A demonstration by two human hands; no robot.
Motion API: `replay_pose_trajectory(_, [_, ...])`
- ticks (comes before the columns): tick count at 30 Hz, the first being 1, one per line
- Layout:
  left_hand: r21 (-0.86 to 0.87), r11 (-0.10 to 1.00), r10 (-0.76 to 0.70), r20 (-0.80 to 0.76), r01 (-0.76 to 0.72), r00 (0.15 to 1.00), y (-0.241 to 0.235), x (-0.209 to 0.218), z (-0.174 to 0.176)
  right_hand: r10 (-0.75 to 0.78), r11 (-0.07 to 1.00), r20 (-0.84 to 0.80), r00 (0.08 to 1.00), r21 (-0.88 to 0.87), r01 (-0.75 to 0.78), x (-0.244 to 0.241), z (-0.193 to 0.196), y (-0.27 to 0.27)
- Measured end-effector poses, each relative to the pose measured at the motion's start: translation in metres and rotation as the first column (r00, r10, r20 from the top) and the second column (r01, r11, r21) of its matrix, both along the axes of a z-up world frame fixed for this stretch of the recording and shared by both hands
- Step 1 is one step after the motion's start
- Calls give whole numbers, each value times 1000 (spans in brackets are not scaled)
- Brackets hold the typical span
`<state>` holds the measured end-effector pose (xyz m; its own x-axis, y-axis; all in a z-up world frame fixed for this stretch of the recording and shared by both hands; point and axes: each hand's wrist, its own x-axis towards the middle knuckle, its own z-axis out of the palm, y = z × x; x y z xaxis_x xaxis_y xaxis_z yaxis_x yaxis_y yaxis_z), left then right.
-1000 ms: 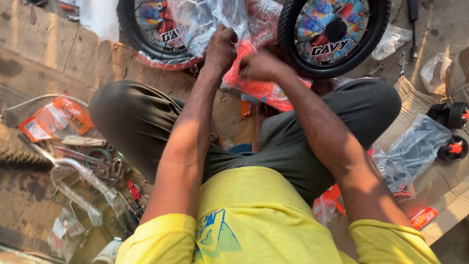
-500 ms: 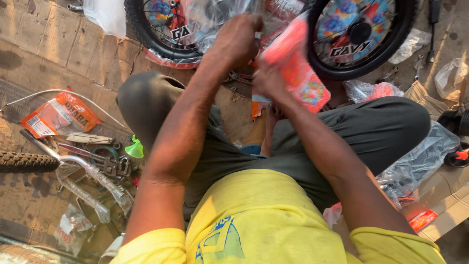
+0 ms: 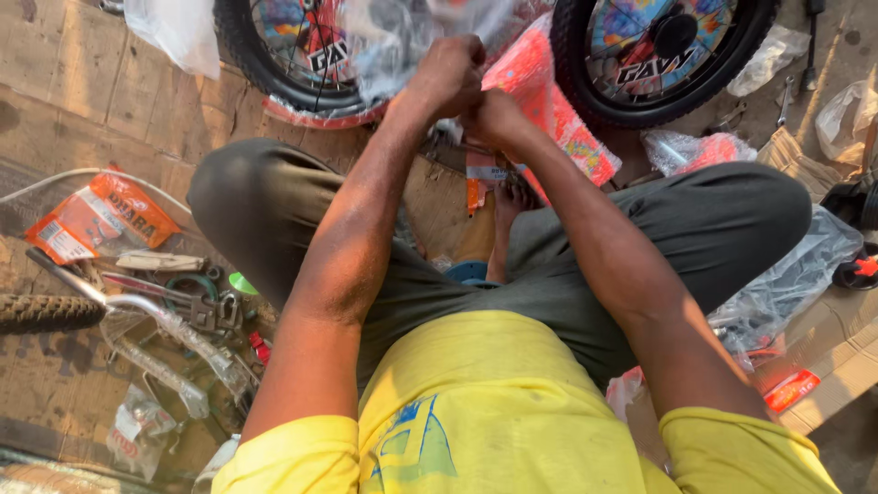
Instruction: The person assembles a bicycle by attaching a pedal to the crank arm using a wrench. They then unwrap a red plastic basket and a metal tube from bubble wrap packaging. The person uses the wrench to tighten the pedal onto the crank arm.
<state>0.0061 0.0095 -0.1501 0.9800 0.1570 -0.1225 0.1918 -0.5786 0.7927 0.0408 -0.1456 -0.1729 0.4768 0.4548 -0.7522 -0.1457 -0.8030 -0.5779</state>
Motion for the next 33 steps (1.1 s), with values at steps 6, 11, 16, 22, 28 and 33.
replay_pose_trajectory(6, [-610, 709, 407, -56, -354, 912, -56, 25, 25, -552, 507, -378, 743, 554, 660, 62, 73, -37])
replay_pose_trajectory(11, [-630, 760, 144, -77, -160, 987, -109, 28, 28, -555, 547, -303, 775, 570, 614, 119, 87, -157])
replay_pose_trajectory(16, [-683, 726, -2, -120, -81, 993, -151, 39, 26, -339, 921, 325, 883, 308, 240, 119, 49, -244])
replay_pose_trajectory(22, [-727, 686, -110, -152, -36, 982, -192, 58, 22, 45, 934, 636, 770, -301, 194, 81, 17, -326])
replay_pose_trajectory(28, [-800, 597, -173, -192, -52, 966, -223, 64, 8, -143, 777, 688, 711, -367, 511, 56, -2, -347])
replay_pose_trajectory(33, [-779, 626, -213, -228, -46, 950, -237, 64, 3, 15, 726, 784, 621, -435, 532, 63, -26, -360])
